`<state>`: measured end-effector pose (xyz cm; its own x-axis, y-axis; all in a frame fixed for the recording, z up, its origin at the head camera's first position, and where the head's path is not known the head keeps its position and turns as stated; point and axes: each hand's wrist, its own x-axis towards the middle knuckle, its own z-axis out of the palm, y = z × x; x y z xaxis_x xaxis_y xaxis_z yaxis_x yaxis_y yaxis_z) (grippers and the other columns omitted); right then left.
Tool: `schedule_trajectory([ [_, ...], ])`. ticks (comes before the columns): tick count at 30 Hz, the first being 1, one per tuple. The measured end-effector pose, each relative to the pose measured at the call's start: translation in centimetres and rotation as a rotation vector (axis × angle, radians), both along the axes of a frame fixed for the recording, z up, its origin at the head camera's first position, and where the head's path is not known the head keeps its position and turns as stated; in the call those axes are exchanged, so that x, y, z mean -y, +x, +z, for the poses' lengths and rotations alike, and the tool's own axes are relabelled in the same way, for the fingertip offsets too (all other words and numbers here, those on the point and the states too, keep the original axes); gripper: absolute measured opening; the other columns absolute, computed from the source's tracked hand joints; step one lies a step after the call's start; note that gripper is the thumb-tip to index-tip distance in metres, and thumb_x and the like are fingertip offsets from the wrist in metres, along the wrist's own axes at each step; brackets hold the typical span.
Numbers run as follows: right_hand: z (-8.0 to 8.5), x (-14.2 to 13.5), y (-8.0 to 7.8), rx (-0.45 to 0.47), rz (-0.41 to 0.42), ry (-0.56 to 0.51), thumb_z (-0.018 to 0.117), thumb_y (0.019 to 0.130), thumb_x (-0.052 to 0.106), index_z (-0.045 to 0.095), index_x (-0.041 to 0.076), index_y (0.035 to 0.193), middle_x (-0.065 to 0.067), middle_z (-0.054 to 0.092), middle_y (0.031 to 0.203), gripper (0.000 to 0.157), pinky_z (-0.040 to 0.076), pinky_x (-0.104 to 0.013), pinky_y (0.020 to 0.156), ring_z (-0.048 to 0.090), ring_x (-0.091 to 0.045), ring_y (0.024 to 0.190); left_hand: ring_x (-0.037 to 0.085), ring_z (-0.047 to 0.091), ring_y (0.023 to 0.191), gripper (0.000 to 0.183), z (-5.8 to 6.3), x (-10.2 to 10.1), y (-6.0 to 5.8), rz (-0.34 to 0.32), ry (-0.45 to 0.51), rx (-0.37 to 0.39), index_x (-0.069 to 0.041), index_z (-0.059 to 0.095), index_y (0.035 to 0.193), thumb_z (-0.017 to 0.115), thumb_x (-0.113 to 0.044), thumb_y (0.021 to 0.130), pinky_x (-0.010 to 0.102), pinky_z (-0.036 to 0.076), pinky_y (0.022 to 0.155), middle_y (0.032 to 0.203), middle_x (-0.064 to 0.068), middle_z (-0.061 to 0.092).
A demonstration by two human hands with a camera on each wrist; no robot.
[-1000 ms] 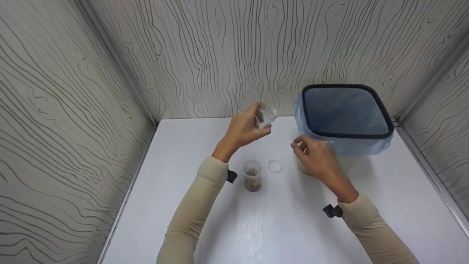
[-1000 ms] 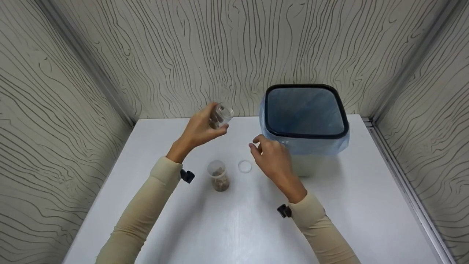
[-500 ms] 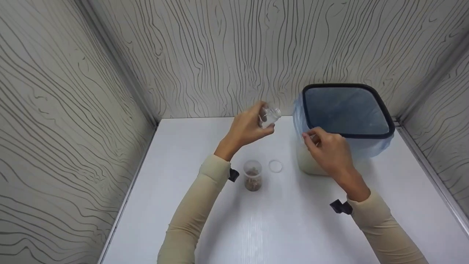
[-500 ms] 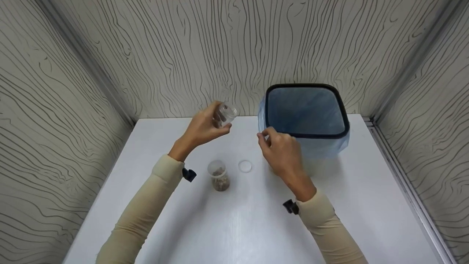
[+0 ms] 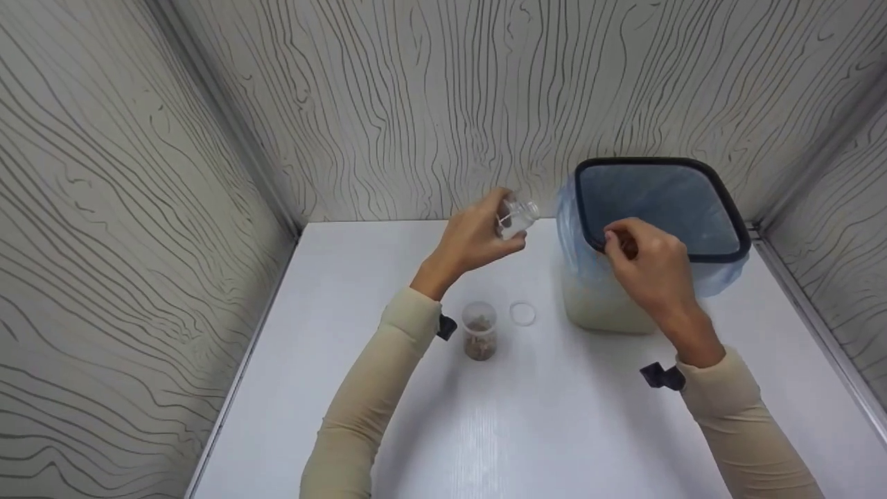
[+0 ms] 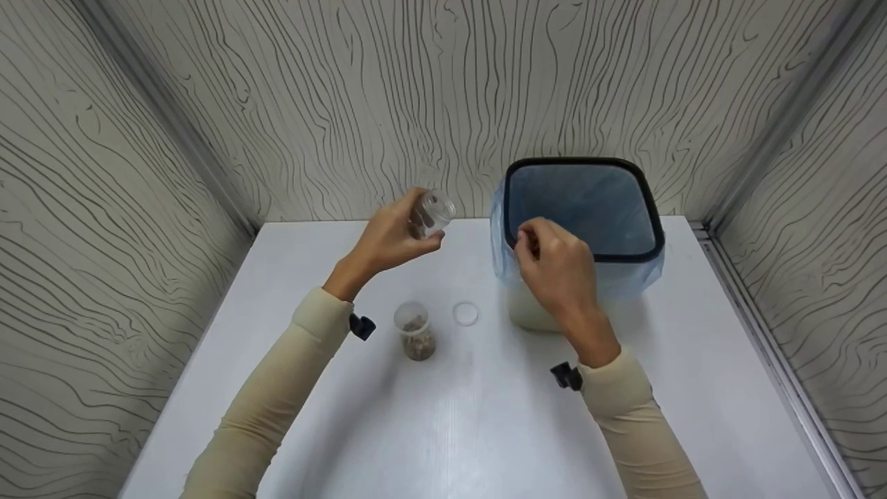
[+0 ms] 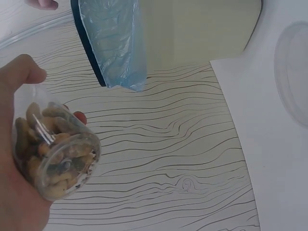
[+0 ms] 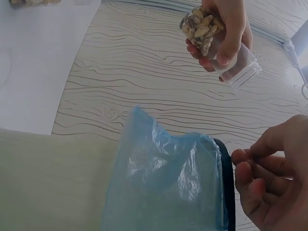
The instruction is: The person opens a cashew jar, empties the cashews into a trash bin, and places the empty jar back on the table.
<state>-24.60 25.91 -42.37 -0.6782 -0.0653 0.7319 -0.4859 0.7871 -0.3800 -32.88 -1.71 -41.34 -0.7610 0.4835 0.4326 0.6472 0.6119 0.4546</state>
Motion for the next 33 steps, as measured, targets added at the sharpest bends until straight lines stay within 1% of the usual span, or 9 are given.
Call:
schedule_trajectory([
  [2,0.1,-0.3,-0.2,-0.004,0.008,0.0,0.07,0.097,-0.001,0.076,-0.003,0.101,-0.015,0.073,0.085,0.007,0.035,-0.008,0.069,0.065,-0.021,0.071,0.012,0.068,0.087,0.059,0.1,-0.1,-0.1,-0.003,-0.004,0.002,-0.008,0.056,0.14,0.075,-0.036,0.091,0.028,0.059,0.072,0.106,0.004,0.074],
  [4,0.3,-0.7,-0.5,-0.01,0.009,0.005,0.069,0.097,-0.002,0.076,-0.003,0.102,-0.016,0.072,0.089,0.008,0.036,-0.013,0.071,0.065,-0.024,0.076,0.012,0.068,0.087,0.059,0.2,-0.2,-0.1,-0.008,-0.008,0.001,-0.008,0.056,0.14,0.074,-0.036,0.091,0.029,0.058,0.072,0.106,0.004,0.074],
  [7,0.5,-1.2,-0.9,-0.011,-0.005,0.009,0.068,0.098,-0.002,0.075,-0.004,0.104,-0.019,0.072,0.095,0.009,0.043,-0.025,0.077,0.066,-0.03,0.087,0.012,0.068,0.086,0.059,0.4,-0.4,-0.2,-0.014,-0.018,-0.01,-0.008,0.056,0.14,0.074,-0.036,0.091,0.028,0.058,0.072,0.106,0.003,0.074],
  [10,0.9,-1.8,-1.2,0.013,-0.028,0.012,0.068,0.098,-0.001,0.074,-0.005,0.109,-0.021,0.073,0.104,0.013,0.05,-0.042,0.084,0.067,-0.037,0.097,0.011,0.068,0.085,0.059,0.6,-0.7,-0.3,-0.018,-0.029,-0.018,-0.009,0.056,0.141,0.073,-0.036,0.092,0.028,0.057,0.071,0.105,0.002,0.074],
  [12,1.2,-2.3,-1.4,0.044,-0.045,0.018,0.068,0.099,0.001,0.074,-0.004,0.113,-0.023,0.073,0.11,0.016,0.052,-0.052,0.089,0.067,-0.04,0.105,0.011,0.069,0.084,0.059,0.7,-0.9,-0.3,-0.017,-0.036,-0.023,-0.009,0.056,0.141,0.073,-0.037,0.092,0.029,0.058,0.071,0.105,0.002,0.074],
  [15,1.6,-3.0,-1.6,0.091,-0.074,0.036,0.069,0.1,0.005,0.073,-0.003,0.12,-0.024,0.072,0.12,0.022,0.052,-0.061,0.097,0.065,-0.044,0.115,0.011,0.07,0.083,0.058,0.8,-1.2,-0.4,-0.016,-0.047,-0.028,-0.01,0.056,0.141,0.073,-0.036,0.093,0.029,0.058,0.072,0.104,0.0,0.075],
  [22,2.3,-5.1,-2.2,0.179,-0.11,0.095,0.071,0.103,0.017,0.066,-0.003,0.136,-0.029,0.065,0.137,0.039,0.044,-0.065,0.11,0.057,-0.049,0.132,0.01,0.068,0.082,0.06,1.1,-1.8,-0.5,-0.021,-0.055,-0.012,-0.011,0.056,0.143,0.074,-0.037,0.092,0.029,0.056,0.072,0.103,-0.002,0.074],
  [29,2.8,-7.4,-3.1,0.369,-0.13,0.156,0.064,0.107,0.039,0.053,-0.003,0.149,-0.032,0.05,0.152,0.061,0.031,-0.071,0.118,0.042,-0.053,0.144,0.01,0.068,0.085,0.06,1.4,-2.2,-0.5,-0.033,-0.067,-0.009,-0.013,0.054,0.143,0.073,-0.038,0.092,0.029,0.055,0.071,0.106,0.0,0.073],
  [33,2.9,-8.7,-3.6,0.424,-0.132,0.175,0.062,0.107,0.046,0.048,-0.004,0.153,-0.032,0.043,0.159,0.07,0.026,-0.072,0.121,0.035,-0.054,0.15,0.01,0.068,0.087,0.057,1.7,-2.5,-0.6,-0.047,-0.071,-0.003,-0.015,0.053,0.141,0.073,-0.037,0.092,0.028,0.055,0.071,0.108,0.0,0.073],
])
